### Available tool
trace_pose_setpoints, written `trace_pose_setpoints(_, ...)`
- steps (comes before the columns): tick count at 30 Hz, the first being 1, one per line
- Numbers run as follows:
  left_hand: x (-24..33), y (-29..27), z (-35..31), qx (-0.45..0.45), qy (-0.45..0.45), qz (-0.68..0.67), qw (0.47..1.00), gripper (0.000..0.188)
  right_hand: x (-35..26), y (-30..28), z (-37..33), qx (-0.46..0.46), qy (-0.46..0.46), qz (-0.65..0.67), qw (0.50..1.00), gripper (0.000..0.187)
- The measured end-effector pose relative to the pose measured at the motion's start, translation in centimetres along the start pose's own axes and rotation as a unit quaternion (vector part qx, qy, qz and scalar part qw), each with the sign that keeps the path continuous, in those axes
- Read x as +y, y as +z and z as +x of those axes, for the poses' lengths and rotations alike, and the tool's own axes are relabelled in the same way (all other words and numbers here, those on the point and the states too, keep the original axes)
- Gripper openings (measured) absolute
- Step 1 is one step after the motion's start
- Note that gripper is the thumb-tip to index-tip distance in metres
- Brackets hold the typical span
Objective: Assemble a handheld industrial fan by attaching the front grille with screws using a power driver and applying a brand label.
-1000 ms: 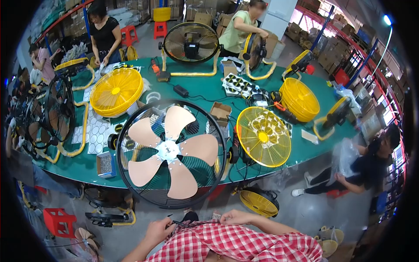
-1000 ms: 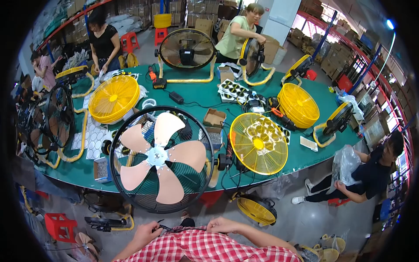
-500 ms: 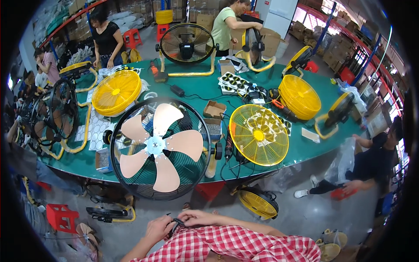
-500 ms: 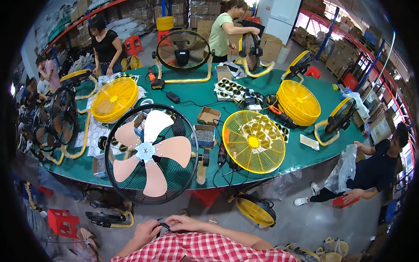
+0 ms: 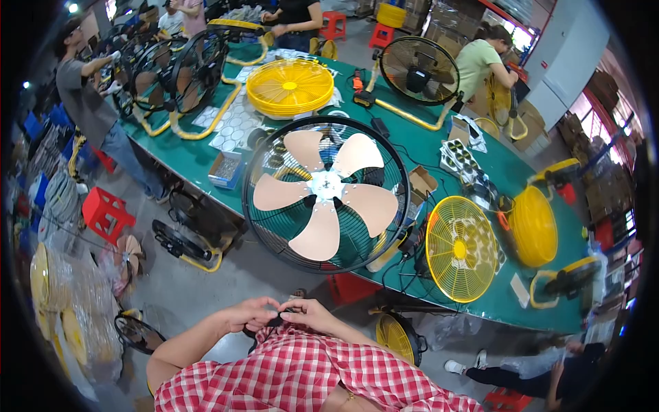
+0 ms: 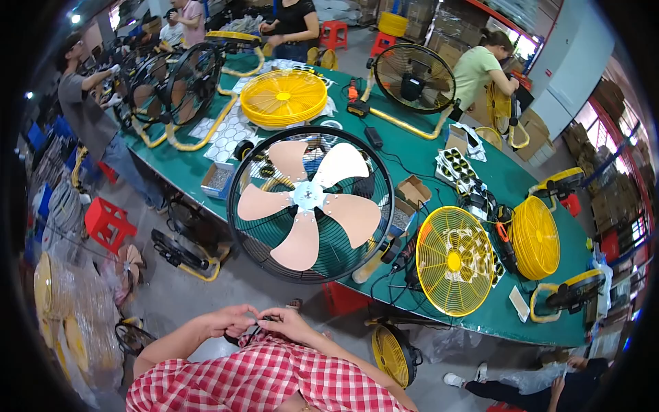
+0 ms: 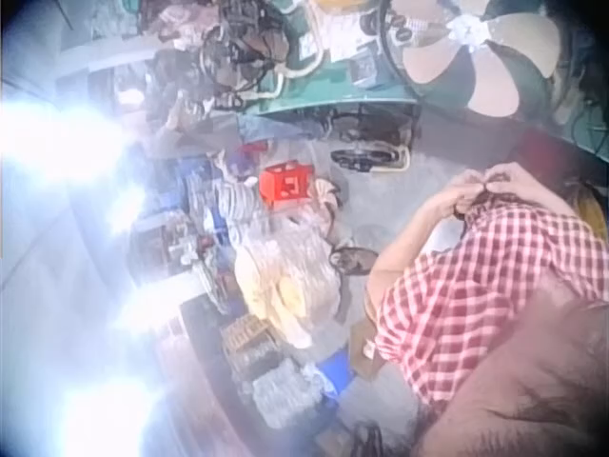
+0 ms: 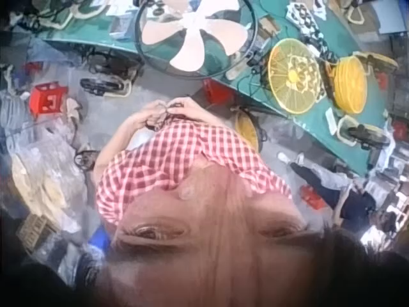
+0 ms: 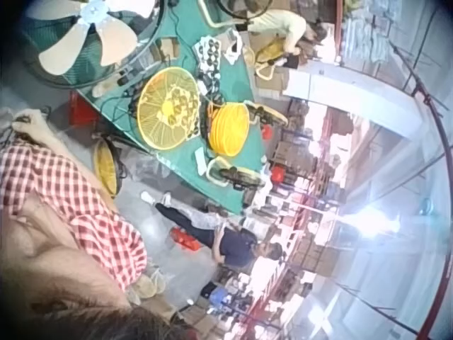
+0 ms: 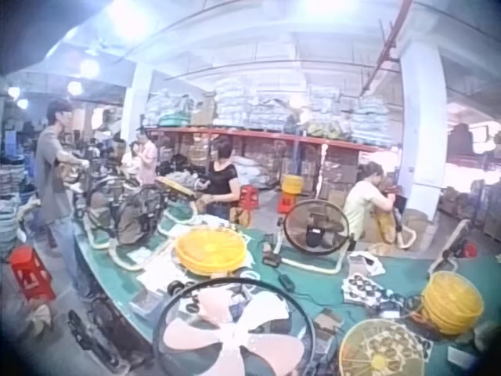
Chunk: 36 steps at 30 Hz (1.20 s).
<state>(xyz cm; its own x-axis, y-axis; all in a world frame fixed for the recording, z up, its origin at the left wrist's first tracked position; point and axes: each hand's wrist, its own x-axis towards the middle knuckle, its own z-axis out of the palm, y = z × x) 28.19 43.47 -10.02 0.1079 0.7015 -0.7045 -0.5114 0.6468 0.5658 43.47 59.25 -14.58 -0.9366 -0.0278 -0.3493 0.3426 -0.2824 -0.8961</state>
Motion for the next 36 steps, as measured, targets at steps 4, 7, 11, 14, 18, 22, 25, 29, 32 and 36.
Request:
trace_pose_setpoints(4,-1.6,-0.3,1.1,0.046,0.044,-0.284,0.957,0.024,-0.3,0.3,1.4,-0.024,-0.024,-0.029,0.999,0.03)
trace_pose_setpoints(7,-1.8,0.1,1.2,0.069,0.05,-0.323,0.943,0.022,-0.6,0.5,2.2,-0.031,-0.008,-0.129,0.991,0.036)
trace_pose_setpoints(11,-2.6,-0.4,0.8,0.082,0.051,-0.371,0.924,0.021,-0.5,1.0,2.9,-0.05,-0.003,-0.177,0.983,0.043)
trace_pose_setpoints(14,-2.6,-0.1,0.4,0.098,0.045,-0.399,0.911,0.019,-1.6,1.1,2.9,-0.068,0.032,-0.206,0.976,0.045)
trace_pose_setpoints(18,-1.9,0.2,0.4,0.109,0.046,-0.411,0.904,0.016,-2.5,0.3,2.5,-0.052,0.012,-0.219,0.974,0.044)
trace_pose_setpoints(22,-1.4,1.1,-0.4,0.098,0.045,-0.403,0.909,0.014,-5.0,-0.2,1.1,-0.06,-0.024,-0.248,0.967,0.041)
trace_pose_setpoints(25,-1.6,1.8,-1.3,0.09,0.038,-0.414,0.905,0.015,-4.0,-0.2,0.5,-0.065,-0.059,-0.213,0.973,0.041)
trace_pose_setpoints(29,-2.9,1.8,-1.8,0.095,0.03,-0.406,0.908,0.016,-3.6,0.2,-0.5,-0.063,-0.06,-0.198,0.976,0.038)
trace_pose_setpoints(32,-4.7,2.2,-1.0,0.113,0.02,-0.443,0.889,0.017,-3.2,-0.1,-1.2,-0.108,0.023,-0.173,0.979,0.034)
trace_pose_setpoints(36,-1.0,2.7,0.6,0.221,0.077,-0.344,0.909,0.024,-5.4,-2.2,-3.4,-0.089,0.114,-0.156,0.977,0.032)
